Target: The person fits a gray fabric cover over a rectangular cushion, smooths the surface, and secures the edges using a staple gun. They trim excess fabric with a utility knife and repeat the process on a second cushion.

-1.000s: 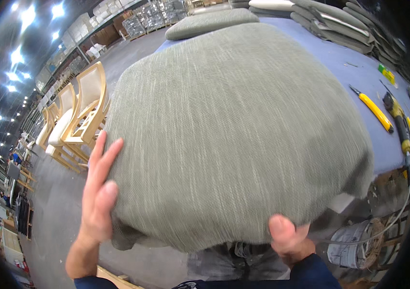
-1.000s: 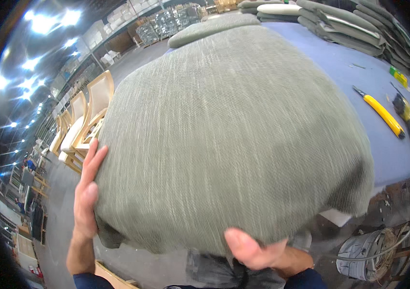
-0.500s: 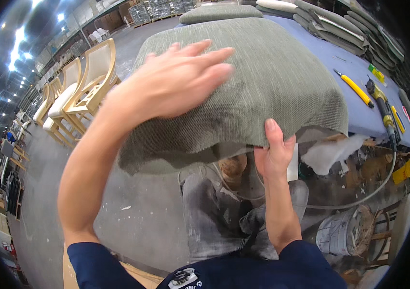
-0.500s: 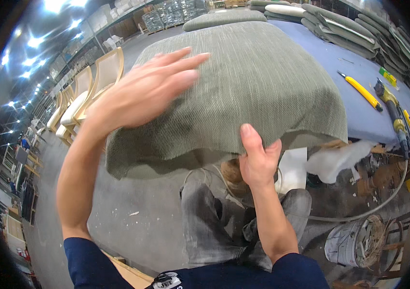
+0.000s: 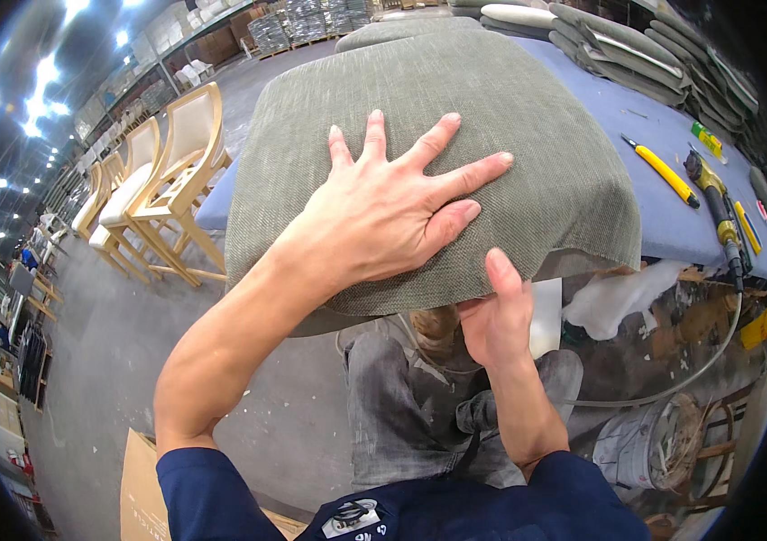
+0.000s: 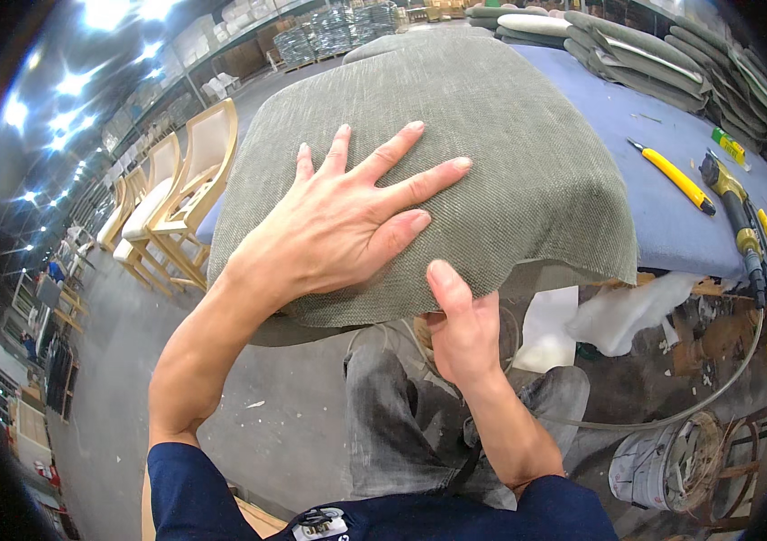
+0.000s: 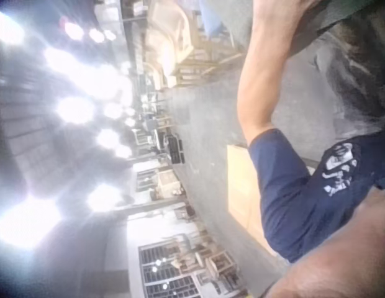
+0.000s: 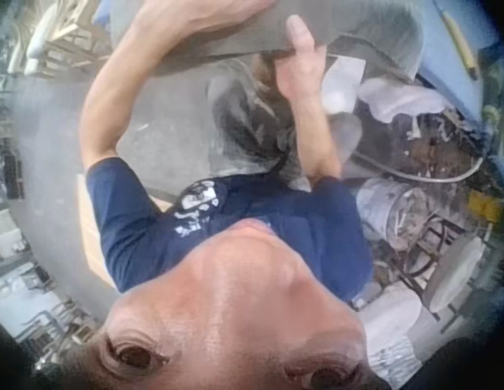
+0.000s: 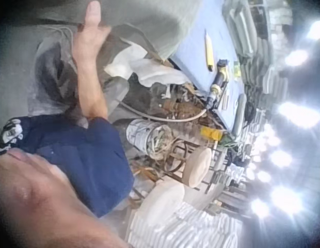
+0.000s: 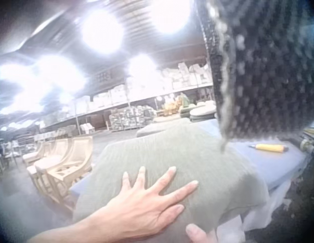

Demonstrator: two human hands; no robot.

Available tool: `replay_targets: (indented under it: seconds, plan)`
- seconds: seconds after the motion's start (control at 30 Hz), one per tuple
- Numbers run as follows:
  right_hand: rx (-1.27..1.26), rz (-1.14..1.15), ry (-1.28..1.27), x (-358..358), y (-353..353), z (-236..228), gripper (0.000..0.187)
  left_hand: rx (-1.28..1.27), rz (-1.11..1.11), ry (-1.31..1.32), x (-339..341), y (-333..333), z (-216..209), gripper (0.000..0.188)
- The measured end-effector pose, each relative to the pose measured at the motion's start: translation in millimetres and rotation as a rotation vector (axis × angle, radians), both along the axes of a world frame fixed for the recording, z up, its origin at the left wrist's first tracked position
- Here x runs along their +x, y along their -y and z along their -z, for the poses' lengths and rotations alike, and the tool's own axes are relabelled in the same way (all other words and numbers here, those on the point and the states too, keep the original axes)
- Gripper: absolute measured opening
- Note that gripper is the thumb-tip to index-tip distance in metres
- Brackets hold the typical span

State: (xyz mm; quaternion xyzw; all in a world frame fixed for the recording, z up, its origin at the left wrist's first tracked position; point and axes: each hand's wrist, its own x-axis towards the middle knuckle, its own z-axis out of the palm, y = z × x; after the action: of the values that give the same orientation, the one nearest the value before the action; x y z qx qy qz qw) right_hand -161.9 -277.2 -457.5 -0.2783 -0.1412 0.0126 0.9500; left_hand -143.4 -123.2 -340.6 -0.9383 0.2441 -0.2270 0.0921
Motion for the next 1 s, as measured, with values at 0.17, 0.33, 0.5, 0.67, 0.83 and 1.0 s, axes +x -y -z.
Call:
replay_targets:
  seconds: [0.17,0.33,0.5,0.67,0.83,1.0]
  plan:
    - [-0.217,0.348,0.281,19.0,-15.8,5.5,0.038,0.040,0.025,-0.064,2.8,3.0,-13.4,0.055]
    - [-0.401,0.347,0.361,32.6,3.2,19.4,0.015,-0.134,0.303,-0.282,79.5,-32.1,-79.6,0.063]
    - [-0.325,0.328,0.379,38.3,-3.9,21.3,0.015,-0.485,-0.137,-0.038,227.3,-77.8,-199.3,0.073]
    - [-0.303,0.398,0.525,48.4,-11.9,45.5,0.043,-0.556,-0.118,-0.201,327.6,-101.8,-180.1,0.083]
    - [-0.303,0.241,0.462,48.5,-3.6,61.7,0.049,-0.260,-0.309,-0.551,337.7,-72.2,-93.3,0.083]
    - [-0.351,0.266,0.528,54.0,4.1,71.7,0.045,-0.604,-0.318,-0.607,330.0,-30.2,-109.8,0.085]
